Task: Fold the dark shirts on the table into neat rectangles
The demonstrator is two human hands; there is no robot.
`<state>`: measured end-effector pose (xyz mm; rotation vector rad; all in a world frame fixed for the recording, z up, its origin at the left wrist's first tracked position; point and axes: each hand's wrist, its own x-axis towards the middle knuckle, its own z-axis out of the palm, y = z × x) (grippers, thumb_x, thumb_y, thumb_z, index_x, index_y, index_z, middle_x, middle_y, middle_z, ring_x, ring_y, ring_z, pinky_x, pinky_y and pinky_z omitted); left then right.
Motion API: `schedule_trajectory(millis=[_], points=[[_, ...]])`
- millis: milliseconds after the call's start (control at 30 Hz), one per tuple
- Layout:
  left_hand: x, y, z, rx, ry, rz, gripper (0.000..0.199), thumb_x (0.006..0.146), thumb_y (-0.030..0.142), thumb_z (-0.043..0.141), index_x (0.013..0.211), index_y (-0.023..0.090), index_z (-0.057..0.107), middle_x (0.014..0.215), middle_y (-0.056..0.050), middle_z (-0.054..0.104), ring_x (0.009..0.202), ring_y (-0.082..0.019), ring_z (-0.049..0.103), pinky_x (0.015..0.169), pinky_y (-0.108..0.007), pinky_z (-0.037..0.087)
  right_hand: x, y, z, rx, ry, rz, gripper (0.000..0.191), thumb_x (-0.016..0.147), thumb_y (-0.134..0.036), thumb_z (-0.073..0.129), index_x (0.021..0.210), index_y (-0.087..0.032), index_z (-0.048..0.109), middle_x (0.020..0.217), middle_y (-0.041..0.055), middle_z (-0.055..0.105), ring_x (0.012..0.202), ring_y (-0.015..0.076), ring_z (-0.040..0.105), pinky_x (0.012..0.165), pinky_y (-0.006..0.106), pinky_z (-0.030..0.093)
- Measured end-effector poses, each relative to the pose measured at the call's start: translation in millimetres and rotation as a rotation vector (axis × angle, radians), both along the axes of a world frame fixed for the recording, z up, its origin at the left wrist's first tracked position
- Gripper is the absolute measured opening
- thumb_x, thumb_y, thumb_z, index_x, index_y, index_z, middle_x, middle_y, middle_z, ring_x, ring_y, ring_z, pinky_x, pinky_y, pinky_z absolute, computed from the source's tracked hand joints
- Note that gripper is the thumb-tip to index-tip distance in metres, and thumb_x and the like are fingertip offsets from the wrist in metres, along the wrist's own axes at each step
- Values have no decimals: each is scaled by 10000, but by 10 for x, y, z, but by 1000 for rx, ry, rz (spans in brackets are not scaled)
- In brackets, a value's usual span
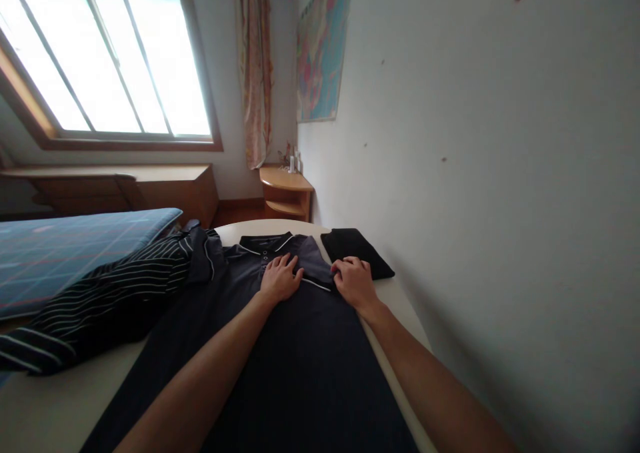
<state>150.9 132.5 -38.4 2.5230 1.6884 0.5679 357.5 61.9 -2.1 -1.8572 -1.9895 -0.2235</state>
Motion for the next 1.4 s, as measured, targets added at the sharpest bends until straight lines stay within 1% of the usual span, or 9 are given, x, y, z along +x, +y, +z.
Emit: schedule_trajectory(millis=[267, 500, 633, 733, 867, 967, 1100, 1267, 1400], points=[[-16, -3, -2, 21, -14, -11, 492, 952, 469, 461, 1382, 252, 560, 1479, -85, 497, 1357, -323, 408, 1118, -464, 325, 9, 25, -21, 7, -37, 4, 224, 859, -128, 542, 986, -262, 670, 1020, 37, 715, 1082, 223, 509, 915, 375, 276], [-40, 0, 4, 55, -91, -4, 363, 943, 296, 482, 1264, 243, 642, 1240, -82, 620, 1182, -260, 532, 1041, -378, 418, 27, 33, -28, -35, -61, -13, 218, 891, -170, 538, 940, -261, 729, 1058, 55, 706, 1089, 238, 494, 922, 391, 284], [-38, -8, 28, 80, -105, -14, 349, 949, 284, 474, 1238, 257, 667, 1307, -70, 596, 1222, -258, 514, 1059, -384, 416, 25, 4, -54, -37, -79, 9, 215, 894, -178, 543, 921, -250, 745, 1079, 63, 704, 1114, 245, 482, 930, 397, 288], [-12, -55, 52, 130, -81, -103, 379, 955, 312, 478, 1296, 270, 636, 1397, -58, 559, 1294, -260, 477, 1105, -410, 376, 1, -30, -50, -22, -97, 9, 203, 912, -220, 542, 981, -241, 732, 1093, 65, 699, 1118, 250, 481, 933, 397, 298], [59, -187, 67, 41, 58, -214, 548, 948, 488, 501, 1452, 273, 498, 1486, -97, 496, 1392, -338, 402, 1148, -518, 295, -24, -54, -46, 6, -110, 10, 236, 943, -259, 531, 1119, -237, 685, 1106, 72, 693, 1112, 252, 488, 917, 388, 317], [116, -322, 70, -6, 123, -311, 625, 954, 601, 435, 1506, 309, 412, 1586, -98, 354, 1479, -382, 230, 1177, -575, 190, -9, -41, -65, -17, -105, 5, 228, 944, -239, 536, 1113, -244, 688, 1126, 76, 689, 1123, 250, 487, 918, 383, 319], [154, -496, 73, -64, 137, -488, 657, 954, 652, 389, 1533, 346, 343, 1635, -68, 238, 1505, -370, 129, 1192, -555, 161, 35, -9, -110, -15, -59, 13, 228, 941, -194, 526, 1065, -256, 707, 1114, 61, 694, 1116, 238, 497, 900, 372, 327], [132, -623, 71, -105, 116, -536, 710, 944, 677, 391, 1552, 321, 301, 1649, -75, 182, 1508, -382, 76, 1189, -568, 161, 50, 14, -142, -5, -41, 22, 229, 966, -227, 503, 1049, -251, 715, 1102, 62, 697, 1106, 235, 503, 898, 370, 334], [98, -550, 88, -85, 74, -515, 582, 992, 602, 354, 1486, 306, 431, 1614, -56, 300, 1501, -342, 182, 1185, -528, 221, 32, 11, -138, -6, -60, 20, 228, 957, -226, 525, 1088, -264, 707, 1107, 61, 693, 1106, 237, 498, 901, 368, 336]])
